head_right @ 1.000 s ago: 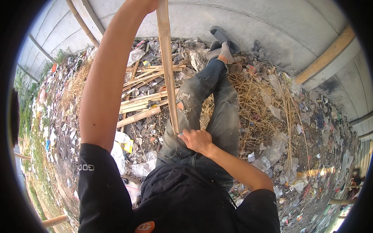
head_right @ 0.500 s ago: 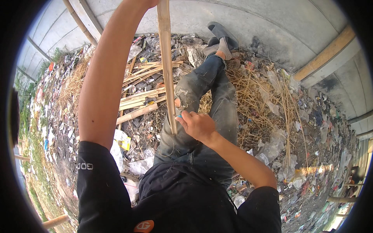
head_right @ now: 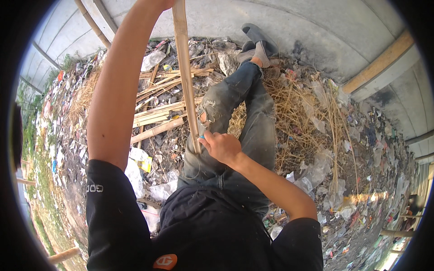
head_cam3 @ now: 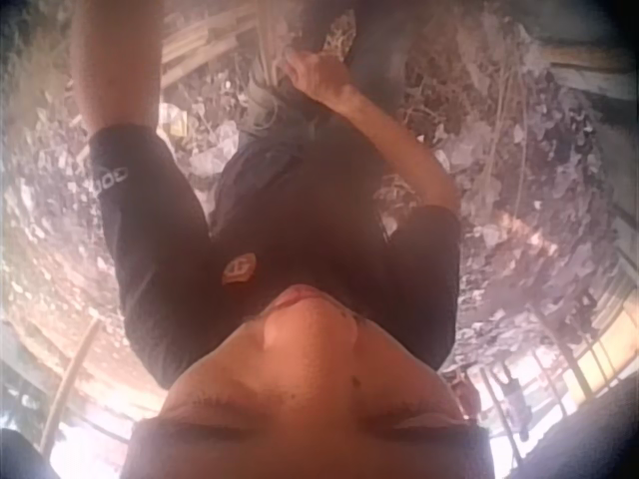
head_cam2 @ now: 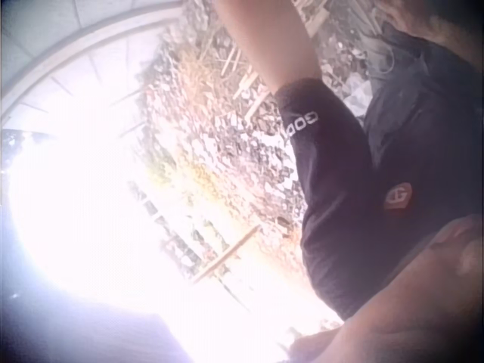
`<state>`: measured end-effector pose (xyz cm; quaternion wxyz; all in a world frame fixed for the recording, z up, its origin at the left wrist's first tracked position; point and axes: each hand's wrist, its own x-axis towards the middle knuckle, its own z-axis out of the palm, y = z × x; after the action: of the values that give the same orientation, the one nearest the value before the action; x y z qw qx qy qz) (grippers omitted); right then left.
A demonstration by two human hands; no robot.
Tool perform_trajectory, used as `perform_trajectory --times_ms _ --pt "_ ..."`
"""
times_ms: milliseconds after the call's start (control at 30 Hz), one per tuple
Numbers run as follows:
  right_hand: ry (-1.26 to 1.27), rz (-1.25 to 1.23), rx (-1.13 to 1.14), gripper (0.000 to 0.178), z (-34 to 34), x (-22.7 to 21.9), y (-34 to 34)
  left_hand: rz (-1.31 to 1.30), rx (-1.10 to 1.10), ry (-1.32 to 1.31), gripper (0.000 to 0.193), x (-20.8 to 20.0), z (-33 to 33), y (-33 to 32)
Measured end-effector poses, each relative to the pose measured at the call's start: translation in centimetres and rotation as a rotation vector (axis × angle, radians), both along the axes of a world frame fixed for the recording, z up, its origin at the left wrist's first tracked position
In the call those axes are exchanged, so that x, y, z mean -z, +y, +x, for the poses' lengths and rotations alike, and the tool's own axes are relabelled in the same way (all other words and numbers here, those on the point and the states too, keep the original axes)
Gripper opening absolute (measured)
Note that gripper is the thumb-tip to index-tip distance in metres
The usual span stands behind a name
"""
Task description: The person sits on the ground and uses a small knife to shave the surface of a long bamboo stick. They hold the stick with their left hand and scrape along its length with the knife in their right hand, creating thin shavings that fall onto the debris-covered floor.
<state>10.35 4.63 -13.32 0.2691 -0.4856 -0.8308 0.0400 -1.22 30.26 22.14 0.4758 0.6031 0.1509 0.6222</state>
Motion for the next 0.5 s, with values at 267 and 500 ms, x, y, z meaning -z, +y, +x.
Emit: perform_trajectory --times_ms 267,500 --pt "0.034 -0.007 -0.033 0.038 -0.2 0.4 -0.2 -0.06 -0.082 -0.002 0.025 0.2 -1.2 0.0" --pt "-0.111 -0.206 -0.043 0.038 0.4 3.1 -3.3 -0.055 -0.059 -0.034 0.023 -0.1 -2.3 -1.0"
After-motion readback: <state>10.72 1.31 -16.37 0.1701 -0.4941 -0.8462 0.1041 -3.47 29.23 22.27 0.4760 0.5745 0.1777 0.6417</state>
